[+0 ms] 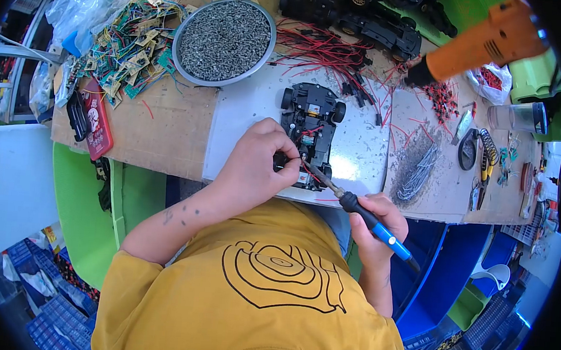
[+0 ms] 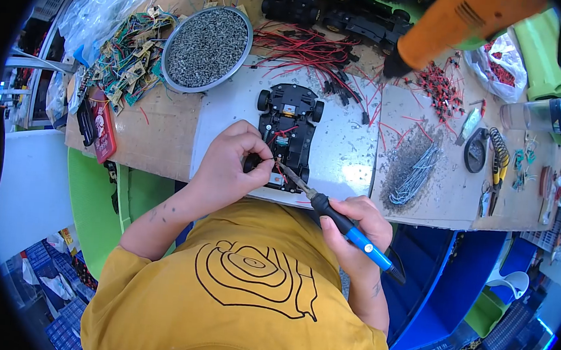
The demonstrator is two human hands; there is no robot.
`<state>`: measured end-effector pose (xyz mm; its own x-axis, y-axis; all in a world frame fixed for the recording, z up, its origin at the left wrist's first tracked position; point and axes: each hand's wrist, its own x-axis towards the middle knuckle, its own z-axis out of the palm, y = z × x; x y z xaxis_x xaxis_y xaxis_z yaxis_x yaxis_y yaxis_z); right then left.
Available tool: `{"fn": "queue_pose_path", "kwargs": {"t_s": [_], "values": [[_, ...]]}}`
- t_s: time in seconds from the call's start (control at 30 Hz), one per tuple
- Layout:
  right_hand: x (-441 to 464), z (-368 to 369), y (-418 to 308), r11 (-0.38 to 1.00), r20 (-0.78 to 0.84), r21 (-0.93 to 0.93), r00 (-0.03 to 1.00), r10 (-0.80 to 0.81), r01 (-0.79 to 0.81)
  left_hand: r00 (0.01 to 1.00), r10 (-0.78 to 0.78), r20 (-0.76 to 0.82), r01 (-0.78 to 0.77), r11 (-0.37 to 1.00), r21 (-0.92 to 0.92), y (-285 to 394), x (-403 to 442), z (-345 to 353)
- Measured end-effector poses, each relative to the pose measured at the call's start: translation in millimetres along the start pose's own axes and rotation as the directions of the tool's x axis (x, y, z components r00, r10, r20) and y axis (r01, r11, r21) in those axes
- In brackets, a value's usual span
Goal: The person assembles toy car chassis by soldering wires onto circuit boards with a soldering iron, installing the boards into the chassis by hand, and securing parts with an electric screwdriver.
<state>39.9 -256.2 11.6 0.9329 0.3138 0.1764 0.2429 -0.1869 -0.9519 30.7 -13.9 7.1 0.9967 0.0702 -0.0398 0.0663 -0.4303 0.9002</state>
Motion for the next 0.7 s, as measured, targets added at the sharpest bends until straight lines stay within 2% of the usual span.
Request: {"fn": "queue_pose_path", "kwargs": {"t_s": [0.07,0.27,0.37,0.43,0.47,0.53,0.57,0.7], "values": [[0,-2,2,0.999,0.011,-0.016,1.0,-0.028,0.029,1.0,0.008,-0.006,-0.008,1.0,0.014,0,0,0],[-1,-5,4,0.993,-0.039,0.088,0.996,-0.075,0.078,1.0,-0.014,0.012,0.014,1.0,0.005,3,1,0],[-2,0,0,0.987,-0.082,0.145,0.995,-0.052,0.064,1.0,-0.016,0.026,0.016,1.0,-0.014,4,2,-2],[-4,4,-3,0.983,-0.112,0.174,0.99,0.082,-0.062,0.999,-0.02,0.031,0.02,1.0,-0.009,5,2,-3],[-4,5,1,0.982,-0.111,0.176,0.99,0.082,-0.061,0.999,-0.024,0.038,0.024,1.0,-0.005,6,2,-3],[-2,7,13,0.991,0.004,-0.127,0.999,-0.039,0.04,0.999,0.014,0.05,-0.015,1.0,0.016,2,2,-4],[7,12,15,0.952,0.046,-0.248,0.984,-0.173,0.179,0.997,0.05,0.066,-0.053,0.998,0.034,0,2,-5],[17,32,8,0.912,0.116,-0.349,0.976,-0.186,0.215,0.985,0.134,0.104,-0.141,0.988,0.06,-5,6,-9]]}}
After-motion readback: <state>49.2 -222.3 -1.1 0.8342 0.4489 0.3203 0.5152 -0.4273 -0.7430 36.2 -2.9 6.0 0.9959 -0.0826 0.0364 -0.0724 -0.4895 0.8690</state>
